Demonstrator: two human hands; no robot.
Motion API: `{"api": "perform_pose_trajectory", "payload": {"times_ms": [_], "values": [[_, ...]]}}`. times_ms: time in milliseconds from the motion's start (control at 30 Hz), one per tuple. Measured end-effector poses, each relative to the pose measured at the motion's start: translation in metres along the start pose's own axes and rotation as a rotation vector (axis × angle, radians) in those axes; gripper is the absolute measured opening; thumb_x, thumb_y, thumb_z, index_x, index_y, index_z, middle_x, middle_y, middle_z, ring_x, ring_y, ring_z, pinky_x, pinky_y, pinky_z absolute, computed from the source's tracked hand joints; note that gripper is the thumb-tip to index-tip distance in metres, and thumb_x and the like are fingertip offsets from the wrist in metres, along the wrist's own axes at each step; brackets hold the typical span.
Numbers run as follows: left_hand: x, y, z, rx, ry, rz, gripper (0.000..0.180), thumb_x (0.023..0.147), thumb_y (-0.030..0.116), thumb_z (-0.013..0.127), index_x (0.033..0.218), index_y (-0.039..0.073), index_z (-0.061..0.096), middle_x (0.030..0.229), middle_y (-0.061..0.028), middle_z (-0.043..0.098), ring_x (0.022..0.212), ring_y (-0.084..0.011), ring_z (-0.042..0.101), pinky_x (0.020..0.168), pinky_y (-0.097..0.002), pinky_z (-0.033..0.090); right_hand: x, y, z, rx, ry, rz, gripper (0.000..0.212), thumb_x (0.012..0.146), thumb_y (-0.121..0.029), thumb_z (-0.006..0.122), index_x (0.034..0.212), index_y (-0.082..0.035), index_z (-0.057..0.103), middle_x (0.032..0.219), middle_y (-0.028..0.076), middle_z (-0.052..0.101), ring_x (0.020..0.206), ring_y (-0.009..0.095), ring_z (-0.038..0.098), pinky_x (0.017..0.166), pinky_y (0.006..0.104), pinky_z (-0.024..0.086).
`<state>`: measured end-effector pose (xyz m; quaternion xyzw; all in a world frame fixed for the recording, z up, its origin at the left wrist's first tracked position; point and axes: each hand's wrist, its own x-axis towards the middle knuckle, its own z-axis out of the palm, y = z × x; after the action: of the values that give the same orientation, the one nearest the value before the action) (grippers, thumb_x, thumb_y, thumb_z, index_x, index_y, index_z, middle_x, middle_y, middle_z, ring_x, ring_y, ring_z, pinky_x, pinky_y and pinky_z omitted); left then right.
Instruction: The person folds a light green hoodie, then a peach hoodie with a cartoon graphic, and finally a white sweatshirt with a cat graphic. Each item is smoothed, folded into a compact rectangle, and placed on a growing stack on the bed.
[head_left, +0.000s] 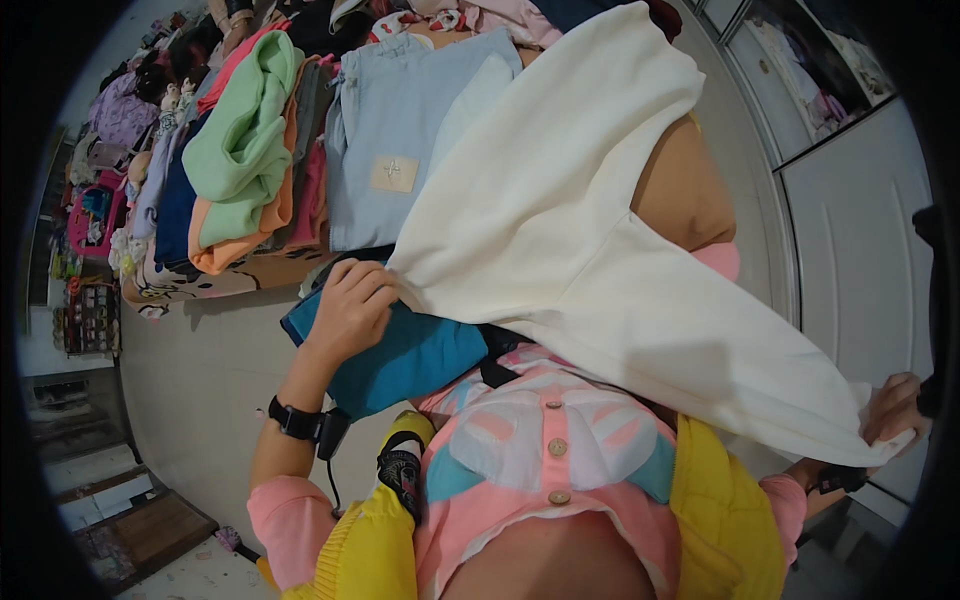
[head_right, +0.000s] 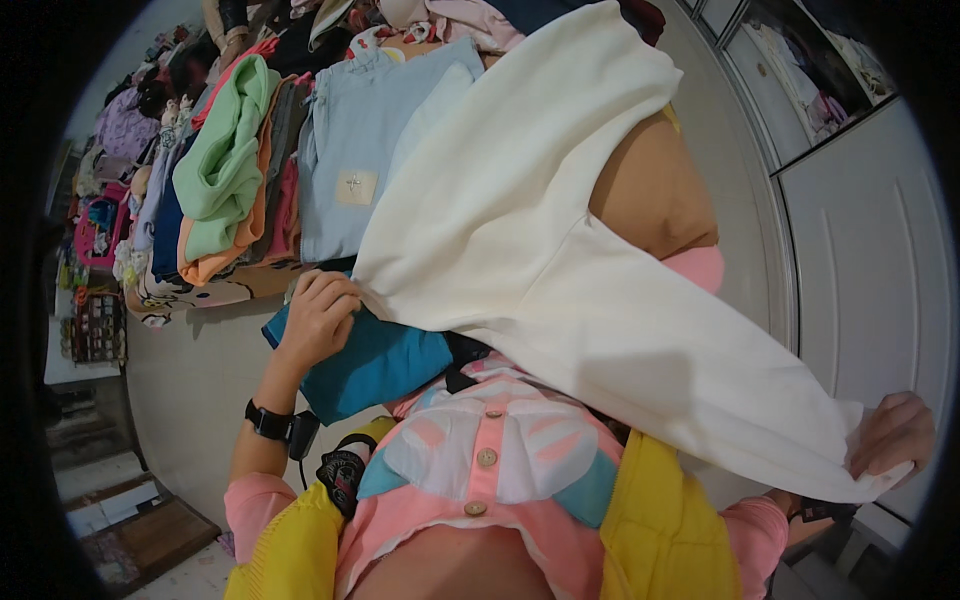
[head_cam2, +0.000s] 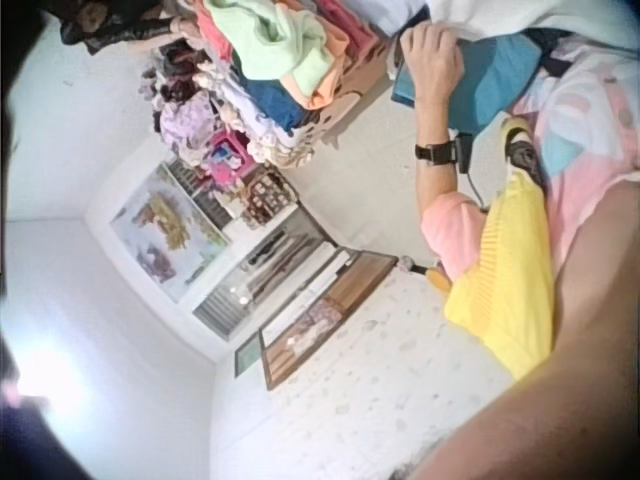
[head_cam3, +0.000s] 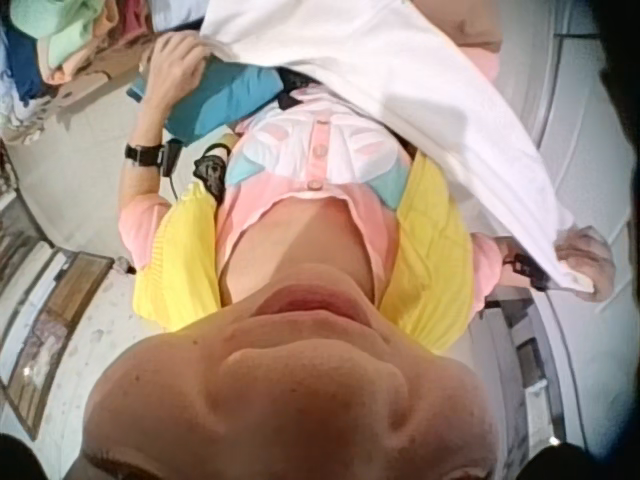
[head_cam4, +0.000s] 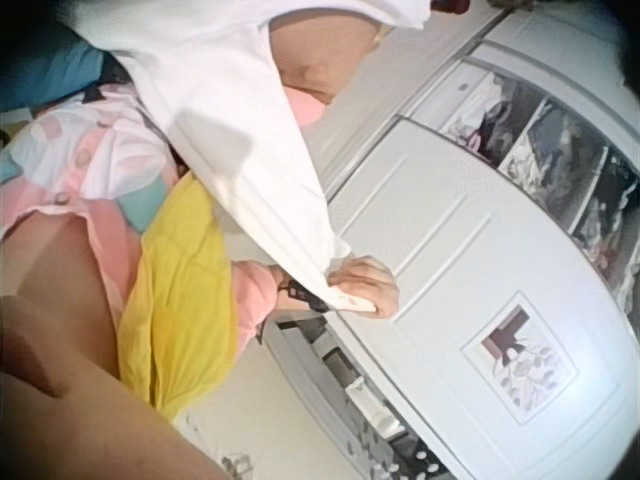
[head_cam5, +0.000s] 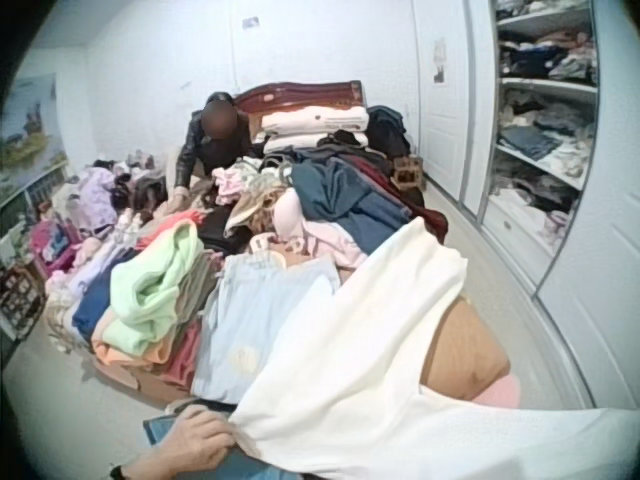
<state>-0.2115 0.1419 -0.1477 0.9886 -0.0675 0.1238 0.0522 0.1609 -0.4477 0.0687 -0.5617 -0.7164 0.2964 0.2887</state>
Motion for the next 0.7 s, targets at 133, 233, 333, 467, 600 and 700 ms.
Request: {"api": "perform_pose_trajectory", "payload": {"times_ms": [133,233,333,467,600,700], "values": [[0.036,0.041,0.02,-0.342,0.103,-0.001,0.036,0.075,0.024,0.077,0.102,0.006,0.062,0.102,-0.0113,0.062,0.1,-0.0313,0.059,0.089,-0.0414,0.045,-0.008,-0.027,-0.006,-0.172,-0.195,0.013,0.026,0.085,-0.037,0.077,0.099,-0.018,0.066,0.091,-0.006,0.075,0.078,0.007,0.064,0.068,0.0233,0.038],[0.061,0.074,0.056,-0.504,0.103,-0.028,0.04,0.078,0.023,0.077,0.109,0.004,0.061,0.106,-0.0131,0.062,0.099,-0.0333,0.059,0.087,-0.0415,0.046,-0.018,-0.035,0.004,-0.078,-0.238,0.128,0.025,0.086,-0.036,0.075,0.099,-0.017,0.066,0.089,-0.006,0.075,0.07,0.005,0.064,0.071,0.0225,0.036],[0.071,0.083,0.085,-0.597,0.017,0.014,0.037,0.078,0.015,0.073,0.111,0.004,0.061,0.108,-0.0121,0.062,0.101,-0.0317,0.059,0.086,-0.0393,0.047,-0.013,-0.032,0.027,-0.113,-0.161,0.119,0.02,0.085,-0.031,0.076,0.091,-0.016,0.065,0.083,-0.005,0.074,0.067,0.006,0.063,0.077,0.0293,0.039],[0.07,0.079,0.103,-0.527,-0.059,0.386,0.031,0.076,0.012,0.07,0.105,0.007,0.063,0.104,-0.0079,0.062,0.099,-0.0254,0.059,0.084,-0.0363,0.047,0.01,-0.033,0.086,-0.167,0.453,0.179,0.022,0.079,-0.028,0.08,0.08,-0.013,0.064,0.07,-0.002,0.067,0.065,0.014,0.058,0.089,0.0437,0.047],[0.069,0.09,0.106,-0.504,0.011,0.365,0.04,0.072,0.022,0.076,0.105,0.006,0.061,0.108,-0.0094,0.06,0.104,-0.0282,0.058,0.09,-0.0397,0.046,0.018,-0.037,0.099,0.015,0.433,0.206,0.021,0.082,-0.028,0.078,0.087,-0.011,0.067,0.079,0.002,0.066,0.076,0.017,0.057,0.087,0.0423,0.053],[0.077,0.107,0.111,-0.566,0.115,0.258,0.055,0.067,0.026,0.08,0.111,0.005,0.057,0.12,-0.0141,0.057,0.114,-0.0342,0.055,0.099,-0.0432,0.043,0.018,-0.04,0.066,0.053,0.063,0.106,0.026,0.082,-0.032,0.078,0.098,-0.012,0.069,0.092,0.005,0.067,0.083,0.018,0.058,0.084,0.0371,0.054]]}}
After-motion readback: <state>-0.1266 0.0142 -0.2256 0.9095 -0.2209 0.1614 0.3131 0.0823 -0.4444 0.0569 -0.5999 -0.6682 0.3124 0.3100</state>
